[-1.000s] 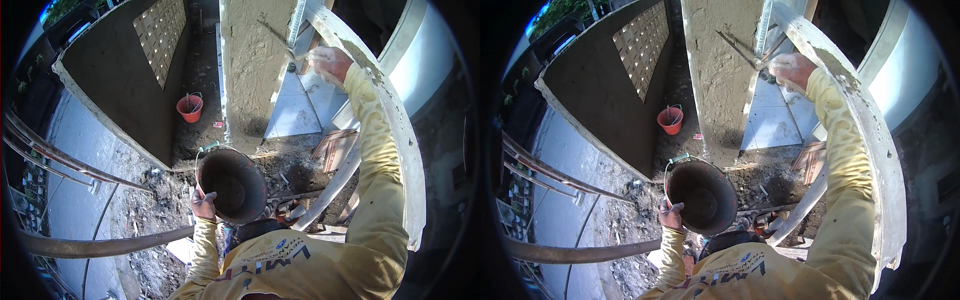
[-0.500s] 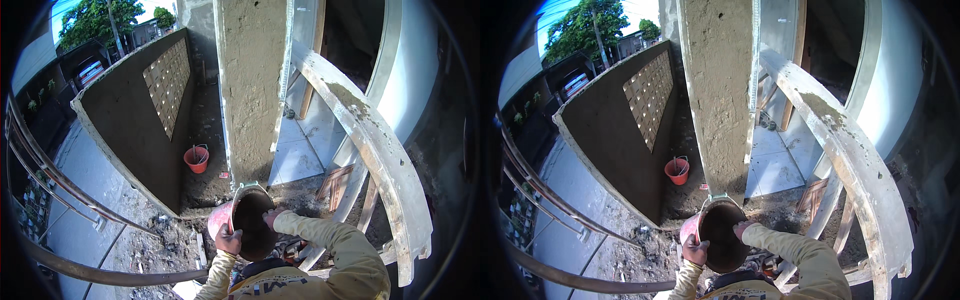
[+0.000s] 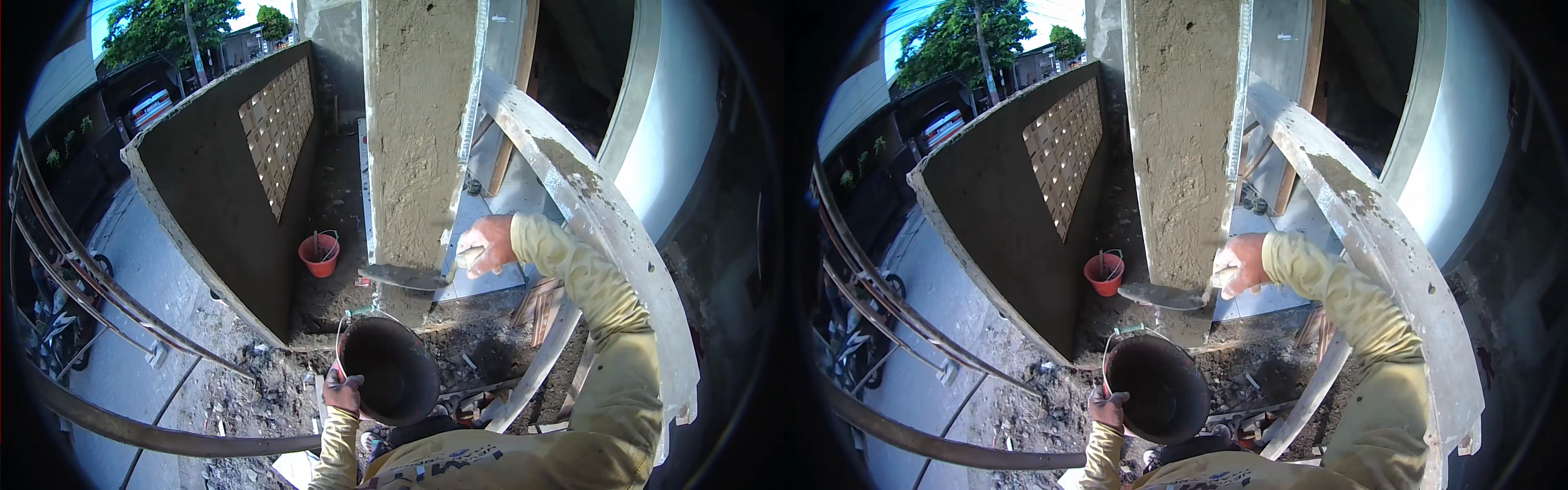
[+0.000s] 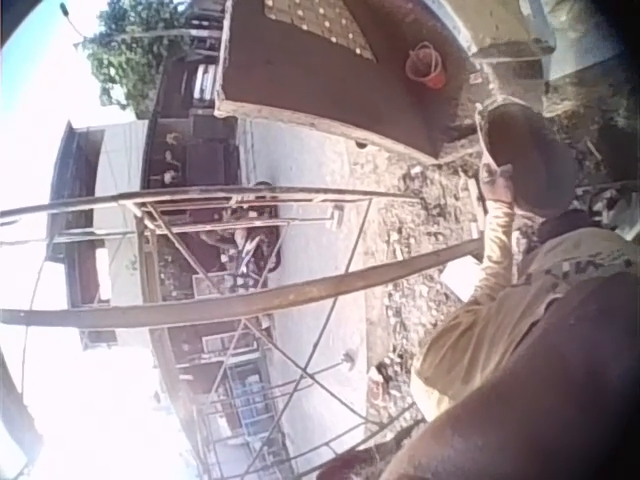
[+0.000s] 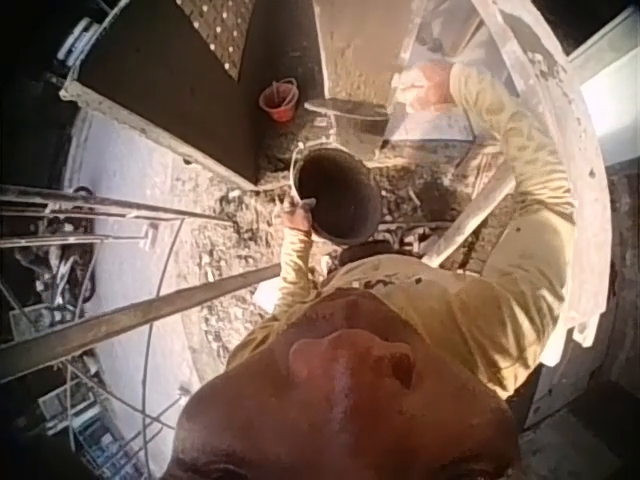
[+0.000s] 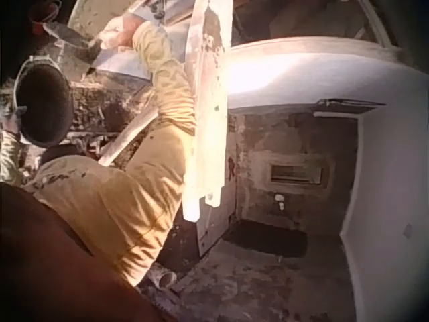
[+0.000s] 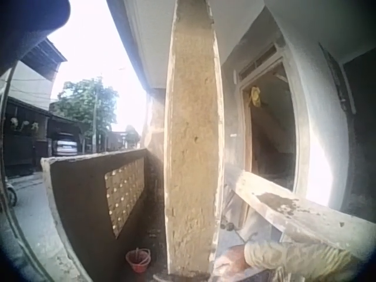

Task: Apply plaster to a corner of a wall using a trowel and a float.

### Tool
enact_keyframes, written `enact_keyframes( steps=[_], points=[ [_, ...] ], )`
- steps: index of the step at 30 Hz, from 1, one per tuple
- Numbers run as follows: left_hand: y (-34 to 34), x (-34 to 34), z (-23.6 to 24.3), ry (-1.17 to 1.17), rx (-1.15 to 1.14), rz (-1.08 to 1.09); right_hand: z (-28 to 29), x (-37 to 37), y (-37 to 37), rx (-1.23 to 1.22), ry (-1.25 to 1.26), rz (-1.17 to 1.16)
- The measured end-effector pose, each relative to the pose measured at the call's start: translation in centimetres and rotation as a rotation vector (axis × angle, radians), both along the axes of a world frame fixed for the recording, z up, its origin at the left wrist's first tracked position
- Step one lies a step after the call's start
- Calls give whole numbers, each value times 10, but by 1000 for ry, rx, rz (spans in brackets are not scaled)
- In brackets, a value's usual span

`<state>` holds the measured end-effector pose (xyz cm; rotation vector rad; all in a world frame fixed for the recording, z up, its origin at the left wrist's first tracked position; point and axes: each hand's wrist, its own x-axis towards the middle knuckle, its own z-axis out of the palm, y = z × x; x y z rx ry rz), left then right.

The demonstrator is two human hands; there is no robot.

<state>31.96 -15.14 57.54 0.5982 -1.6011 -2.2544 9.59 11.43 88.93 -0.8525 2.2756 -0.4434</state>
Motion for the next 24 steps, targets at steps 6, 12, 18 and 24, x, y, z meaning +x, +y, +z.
enact_keyframes(
  steps=[6,12,18,24],
  points=[
    [-4,0,-3,74,-5,-10,75,-82,21,-521,360,-341],
    [-9,-1,15,95,31,-37,79,-29,22,-268,619,-202],
    [8,-14,42,135,-105,-39,-113,38,-11,251,244,218],
    [44,-22,46,51,-511,-137,-266,92,-10,399,448,185]
  ],
)
